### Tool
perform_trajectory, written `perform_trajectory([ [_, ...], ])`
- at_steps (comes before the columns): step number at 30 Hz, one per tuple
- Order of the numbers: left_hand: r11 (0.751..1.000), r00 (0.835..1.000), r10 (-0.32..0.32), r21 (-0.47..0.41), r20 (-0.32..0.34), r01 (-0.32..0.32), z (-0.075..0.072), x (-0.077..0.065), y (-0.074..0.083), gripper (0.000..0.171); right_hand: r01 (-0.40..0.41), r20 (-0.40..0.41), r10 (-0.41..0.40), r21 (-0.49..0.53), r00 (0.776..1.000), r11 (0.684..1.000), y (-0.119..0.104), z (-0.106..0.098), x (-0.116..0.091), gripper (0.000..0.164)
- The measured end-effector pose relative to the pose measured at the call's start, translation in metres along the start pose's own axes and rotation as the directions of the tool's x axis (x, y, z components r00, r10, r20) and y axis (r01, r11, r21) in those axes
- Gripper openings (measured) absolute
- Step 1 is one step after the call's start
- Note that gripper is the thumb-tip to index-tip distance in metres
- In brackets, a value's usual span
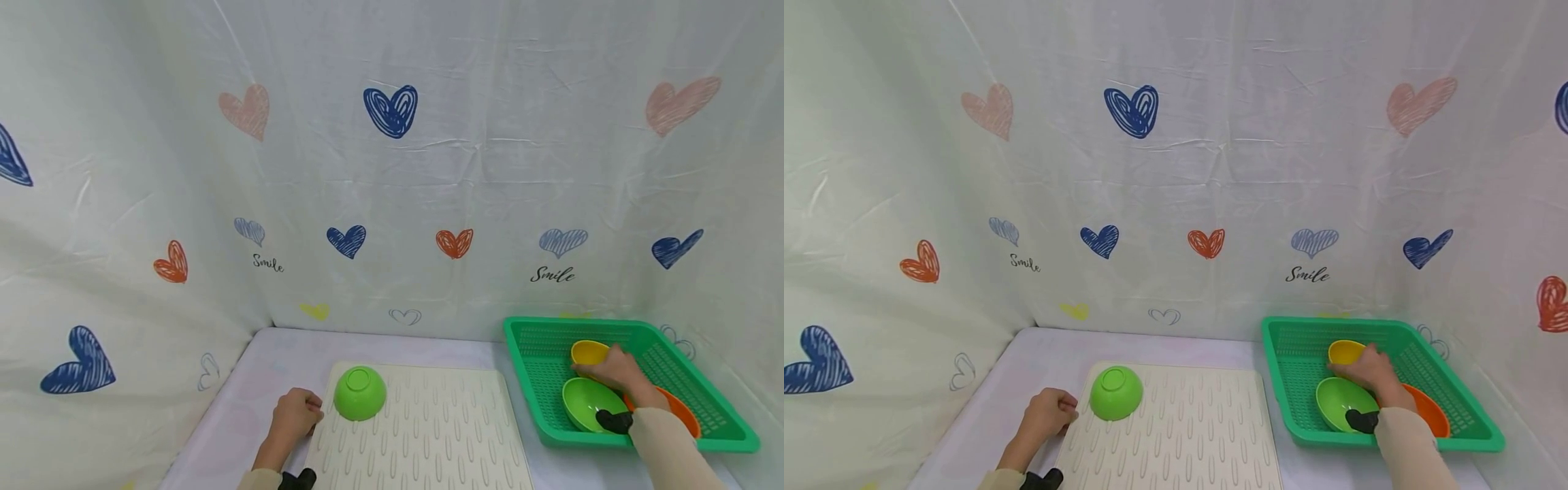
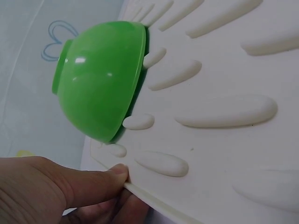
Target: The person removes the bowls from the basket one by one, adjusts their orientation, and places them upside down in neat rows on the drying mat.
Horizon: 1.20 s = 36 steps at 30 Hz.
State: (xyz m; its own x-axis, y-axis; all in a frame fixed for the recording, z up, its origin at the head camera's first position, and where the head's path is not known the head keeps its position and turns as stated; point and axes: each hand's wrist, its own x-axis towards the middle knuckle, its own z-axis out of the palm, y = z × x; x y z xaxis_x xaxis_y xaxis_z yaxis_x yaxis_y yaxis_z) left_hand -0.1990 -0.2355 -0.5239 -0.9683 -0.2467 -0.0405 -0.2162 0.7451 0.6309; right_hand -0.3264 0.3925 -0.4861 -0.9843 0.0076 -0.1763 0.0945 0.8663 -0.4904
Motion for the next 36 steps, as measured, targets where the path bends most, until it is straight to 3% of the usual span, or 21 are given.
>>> perform_trajectory([
  [7, 1.0, 1.0, -0.021, 0.001, 0.012, 0.021, 0.0, 0.0, 0.001, 0.009, 0.033, -0.064, -0.037, -0.055, 0.997, 0.998, -0.003, 0.0, -0.001, 0.088],
  [19, 1.0, 0.999, -0.018, -0.002, 0.029, 0.019, 0.0, 0.001, 0.0, 0.01, 0.088, -0.19, -0.101, -0.075, 0.977, 0.993, -0.038, -0.005, -0.013, 0.118],
  [27, 1.0, 0.999, -0.024, 0.0, 0.024, 0.024, 0.0, 0.0, 0.002, 0.01, 0.152, -0.208, -0.157, -0.038, 0.966, 0.988, -0.072, -0.005, -0.03, 0.116],
  [36, 1.0, 1.0, -0.025, 0.009, 0.018, 0.025, 0.001, -0.002, 0.002, 0.01, 0.253, -0.214, -0.253, -0.025, 0.943, 0.967, -0.108, 0.009, -0.058, 0.114],
])
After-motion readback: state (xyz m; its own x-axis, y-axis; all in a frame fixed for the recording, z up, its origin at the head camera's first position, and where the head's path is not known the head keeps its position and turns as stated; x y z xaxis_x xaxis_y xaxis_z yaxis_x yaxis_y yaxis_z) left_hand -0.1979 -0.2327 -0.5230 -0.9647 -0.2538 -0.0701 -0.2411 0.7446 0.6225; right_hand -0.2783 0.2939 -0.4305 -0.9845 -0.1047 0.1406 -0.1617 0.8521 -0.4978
